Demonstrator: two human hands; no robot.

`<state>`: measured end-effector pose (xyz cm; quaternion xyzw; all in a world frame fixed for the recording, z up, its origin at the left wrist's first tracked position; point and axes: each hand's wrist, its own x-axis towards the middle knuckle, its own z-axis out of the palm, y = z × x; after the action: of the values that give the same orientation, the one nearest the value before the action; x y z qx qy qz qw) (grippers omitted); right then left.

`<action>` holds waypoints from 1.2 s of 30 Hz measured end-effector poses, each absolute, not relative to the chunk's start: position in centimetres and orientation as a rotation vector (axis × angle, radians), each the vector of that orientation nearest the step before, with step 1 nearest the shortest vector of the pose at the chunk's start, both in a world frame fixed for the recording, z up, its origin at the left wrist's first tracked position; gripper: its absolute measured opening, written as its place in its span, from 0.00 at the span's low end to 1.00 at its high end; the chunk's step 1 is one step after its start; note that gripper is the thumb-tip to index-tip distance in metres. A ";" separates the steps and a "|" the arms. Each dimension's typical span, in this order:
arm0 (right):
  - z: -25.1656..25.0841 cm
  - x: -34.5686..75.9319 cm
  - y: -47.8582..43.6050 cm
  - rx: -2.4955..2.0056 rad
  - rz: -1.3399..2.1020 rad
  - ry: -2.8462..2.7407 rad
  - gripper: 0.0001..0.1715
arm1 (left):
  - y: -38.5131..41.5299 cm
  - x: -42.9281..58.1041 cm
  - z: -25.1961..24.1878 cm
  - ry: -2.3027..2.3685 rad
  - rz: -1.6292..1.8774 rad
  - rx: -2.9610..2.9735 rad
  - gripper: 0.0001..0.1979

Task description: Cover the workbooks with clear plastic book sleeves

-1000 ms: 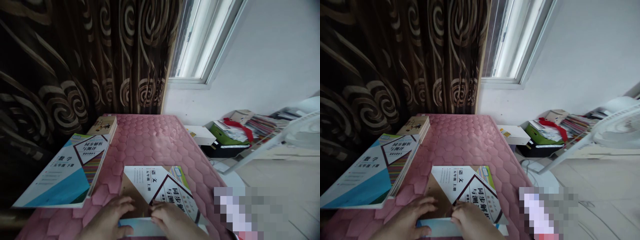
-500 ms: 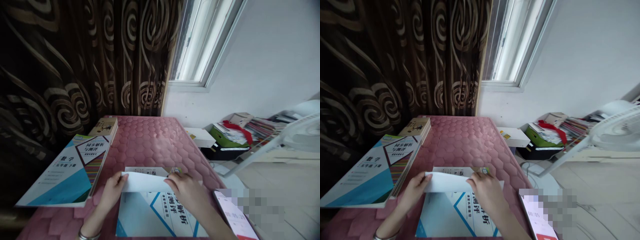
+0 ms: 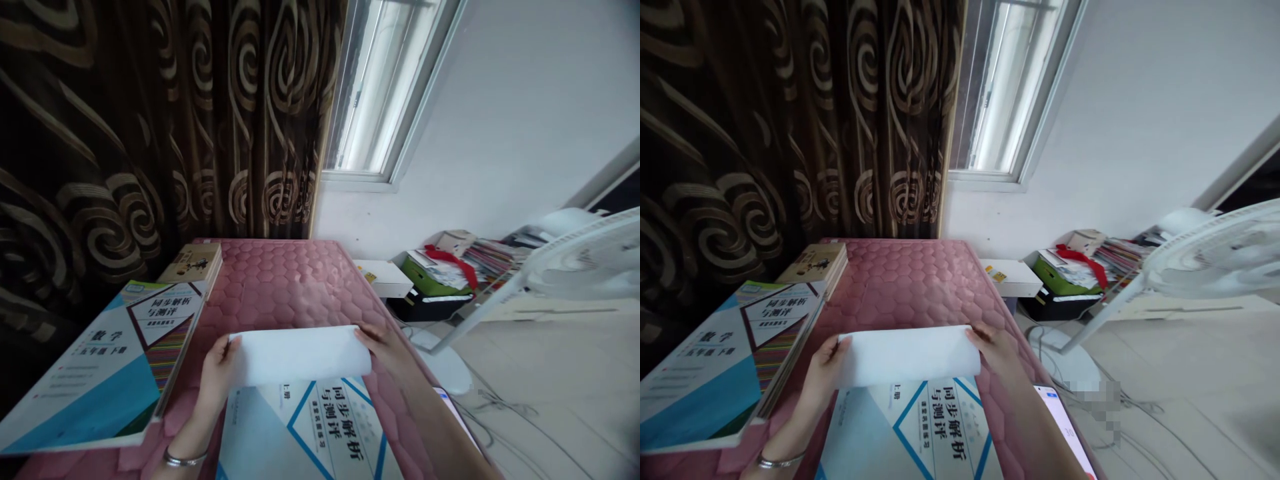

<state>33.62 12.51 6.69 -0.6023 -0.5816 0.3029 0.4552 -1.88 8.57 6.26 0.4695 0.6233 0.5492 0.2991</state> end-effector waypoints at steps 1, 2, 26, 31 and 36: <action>6.6 33.4 12.5 -1.462 0.788 -1.427 0.23 | 8.6 -1.9 6.3 1.662 1.465 1.257 0.26; 6.5 33.1 12.5 -1.435 0.830 -1.406 0.23 | 8.6 -1.9 6.3 1.671 1.470 1.267 0.26; 8.0 26.9 17.7 -1.651 0.133 -1.868 0.15 | 18.7 -1.7 5.9 2.237 0.524 1.564 0.16; 8.6 19.0 16.6 -1.298 0.361 -2.469 0.26 | 19.1 -1.6 5.7 2.271 0.440 1.573 0.15; 7.2 15.3 15.9 -1.455 0.557 -2.613 0.33 | 19.3 -1.5 5.6 2.372 0.458 1.570 0.24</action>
<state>15.34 15.85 7.20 -0.4778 -0.8578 0.1828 0.0496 -1.54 19.28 5.63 0.5404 0.8162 0.1577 0.1300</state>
